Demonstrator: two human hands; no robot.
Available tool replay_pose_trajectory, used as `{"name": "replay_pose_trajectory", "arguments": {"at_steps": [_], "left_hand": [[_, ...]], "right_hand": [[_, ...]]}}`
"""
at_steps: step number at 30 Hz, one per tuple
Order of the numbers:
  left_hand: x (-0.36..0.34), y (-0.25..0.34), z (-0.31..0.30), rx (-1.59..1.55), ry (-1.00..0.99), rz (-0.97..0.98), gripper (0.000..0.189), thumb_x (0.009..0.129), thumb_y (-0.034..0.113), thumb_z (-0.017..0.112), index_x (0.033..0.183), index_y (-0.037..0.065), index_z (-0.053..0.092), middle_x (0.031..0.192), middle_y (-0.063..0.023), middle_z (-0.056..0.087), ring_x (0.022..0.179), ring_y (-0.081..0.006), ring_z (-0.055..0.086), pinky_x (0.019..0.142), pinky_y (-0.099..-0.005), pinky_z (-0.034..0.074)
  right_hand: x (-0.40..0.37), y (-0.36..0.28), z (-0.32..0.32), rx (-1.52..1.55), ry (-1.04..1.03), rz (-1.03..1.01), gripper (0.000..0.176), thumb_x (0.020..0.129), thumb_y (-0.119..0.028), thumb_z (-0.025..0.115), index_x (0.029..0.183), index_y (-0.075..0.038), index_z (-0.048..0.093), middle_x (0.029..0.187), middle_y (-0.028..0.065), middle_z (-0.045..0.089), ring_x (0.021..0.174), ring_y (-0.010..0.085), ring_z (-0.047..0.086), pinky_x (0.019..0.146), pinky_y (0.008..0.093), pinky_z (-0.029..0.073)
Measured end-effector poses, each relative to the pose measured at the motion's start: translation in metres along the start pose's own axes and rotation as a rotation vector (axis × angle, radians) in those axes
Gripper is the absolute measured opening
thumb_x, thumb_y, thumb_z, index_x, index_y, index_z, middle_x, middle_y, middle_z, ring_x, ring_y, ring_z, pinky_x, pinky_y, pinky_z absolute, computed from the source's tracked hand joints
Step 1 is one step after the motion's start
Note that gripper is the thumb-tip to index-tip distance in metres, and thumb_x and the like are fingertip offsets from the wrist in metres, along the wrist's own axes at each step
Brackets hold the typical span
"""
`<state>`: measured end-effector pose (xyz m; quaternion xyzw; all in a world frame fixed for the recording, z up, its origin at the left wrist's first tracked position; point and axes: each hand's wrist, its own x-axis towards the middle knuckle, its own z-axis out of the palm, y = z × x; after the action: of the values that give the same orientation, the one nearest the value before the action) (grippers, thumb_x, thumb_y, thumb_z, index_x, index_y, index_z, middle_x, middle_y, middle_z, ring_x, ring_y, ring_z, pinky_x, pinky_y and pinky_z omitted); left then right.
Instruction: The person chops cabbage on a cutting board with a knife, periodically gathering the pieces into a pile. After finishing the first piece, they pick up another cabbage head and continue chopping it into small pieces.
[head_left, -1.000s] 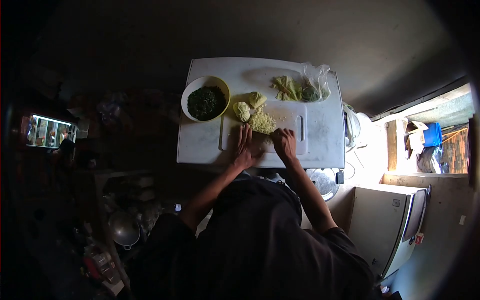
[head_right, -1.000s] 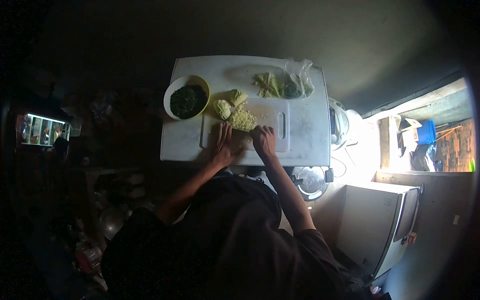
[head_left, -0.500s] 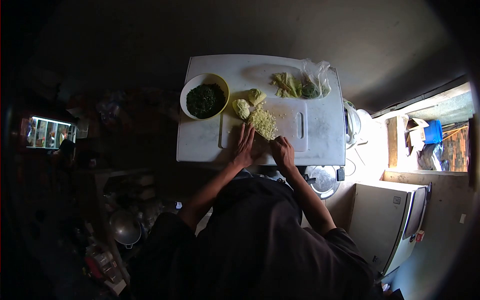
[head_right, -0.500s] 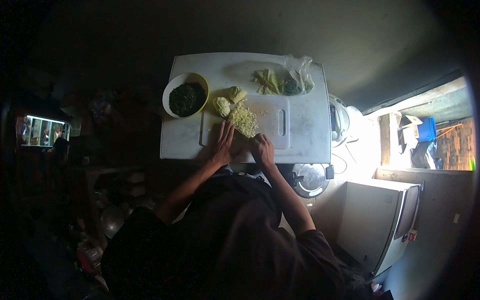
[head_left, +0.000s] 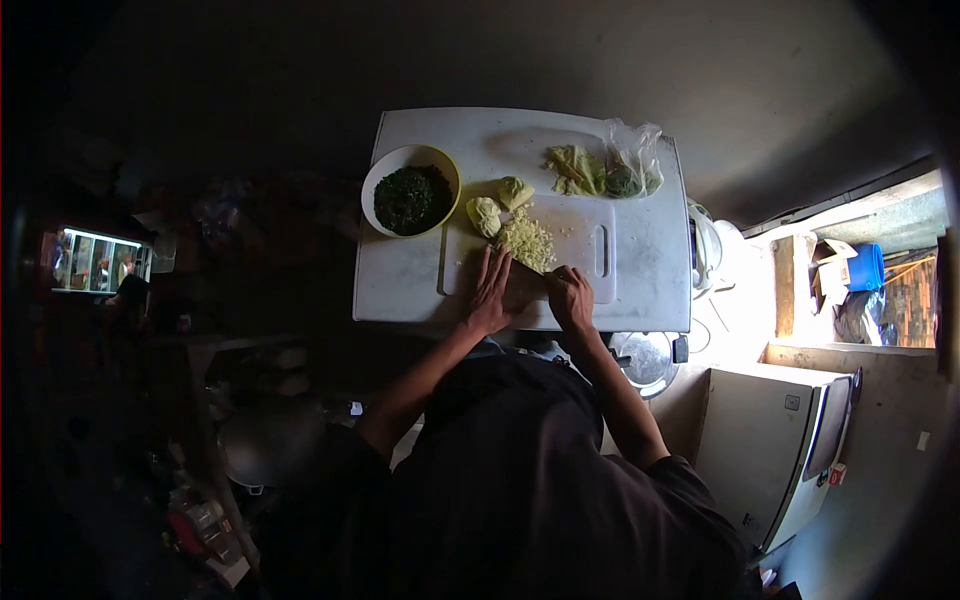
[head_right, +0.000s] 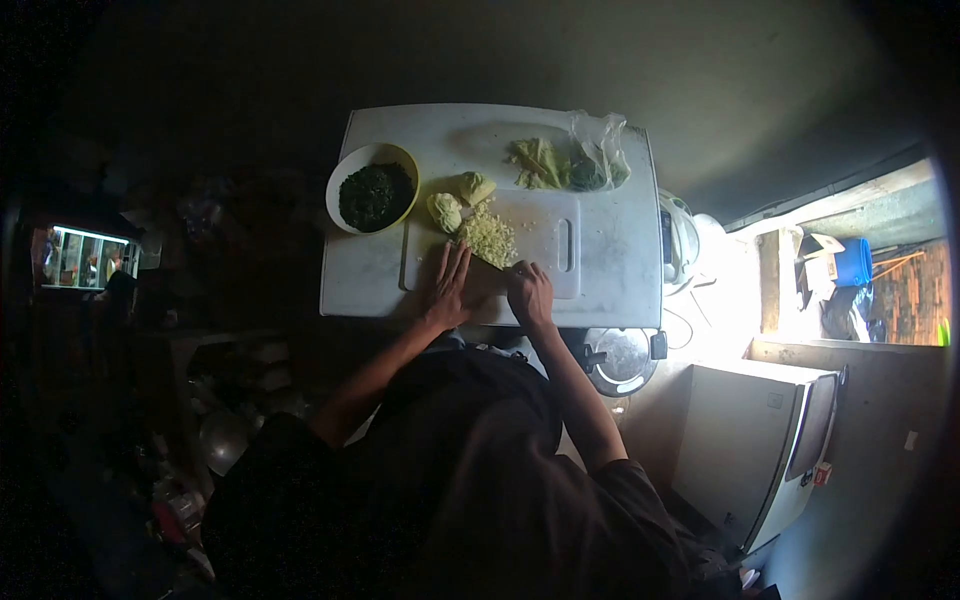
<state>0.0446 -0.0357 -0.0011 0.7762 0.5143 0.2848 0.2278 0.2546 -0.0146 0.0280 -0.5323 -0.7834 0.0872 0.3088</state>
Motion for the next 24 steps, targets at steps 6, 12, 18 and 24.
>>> {"name": "replay_pose_trajectory", "arguments": {"at_steps": [6, 12, 18, 24], "left_hand": [[-0.001, 0.001, -0.004, -0.001, -0.038, 0.007, 0.113, 0.079, 0.046, 0.078, 0.16, 0.002, 0.013, 0.168, -0.0187, 0.013, 0.154, -0.0452, 0.004, 0.125, -0.0509, 0.015], [-0.001, -0.003, 0.004, 0.072, 0.053, 0.057, 0.105, 0.082, 0.046, 0.076, 0.159, 0.003, 0.021, 0.167, -0.0171, 0.016, 0.154, -0.0451, 0.007, 0.123, -0.0526, 0.019], [-0.003, 0.004, -0.001, 0.048, -0.011, 0.05, 0.106, 0.082, 0.051, 0.075, 0.159, 0.002, 0.022, 0.167, -0.0167, 0.017, 0.154, -0.0457, 0.007, 0.123, -0.0536, 0.019], [0.008, 0.004, 0.002, 0.043, -0.019, 0.054, 0.108, 0.083, 0.054, 0.074, 0.159, 0.001, 0.02, 0.167, -0.0182, 0.015, 0.153, -0.0468, 0.006, 0.124, -0.0536, 0.017]], "right_hand": [[-0.006, -0.004, -0.001, 0.017, -0.004, 0.028, 0.01, 0.079, -0.009, 0.065, 0.085, -0.01, 0.073, 0.092, 0.0055, 0.066, 0.087, 0.028, 0.061, 0.074, 0.0414, 0.05], [-0.001, -0.015, -0.021, -0.058, -0.068, 0.078, 0.007, 0.079, -0.007, 0.064, 0.081, -0.01, 0.07, 0.092, 0.0061, 0.065, 0.091, 0.0287, 0.062, 0.077, 0.042, 0.052], [-0.002, -0.002, -0.02, -0.009, -0.046, 0.034, 0.016, 0.08, -0.01, 0.064, 0.09, -0.013, 0.075, 0.092, 0.0047, 0.066, 0.09, 0.0265, 0.061, 0.075, 0.0396, 0.049], [0.004, 0.003, -0.017, -0.068, -0.043, 0.072, 0.011, 0.083, -0.013, 0.065, 0.087, -0.014, 0.076, 0.09, 0.004, 0.067, 0.091, 0.0253, 0.061, 0.079, 0.0389, 0.046]]}}
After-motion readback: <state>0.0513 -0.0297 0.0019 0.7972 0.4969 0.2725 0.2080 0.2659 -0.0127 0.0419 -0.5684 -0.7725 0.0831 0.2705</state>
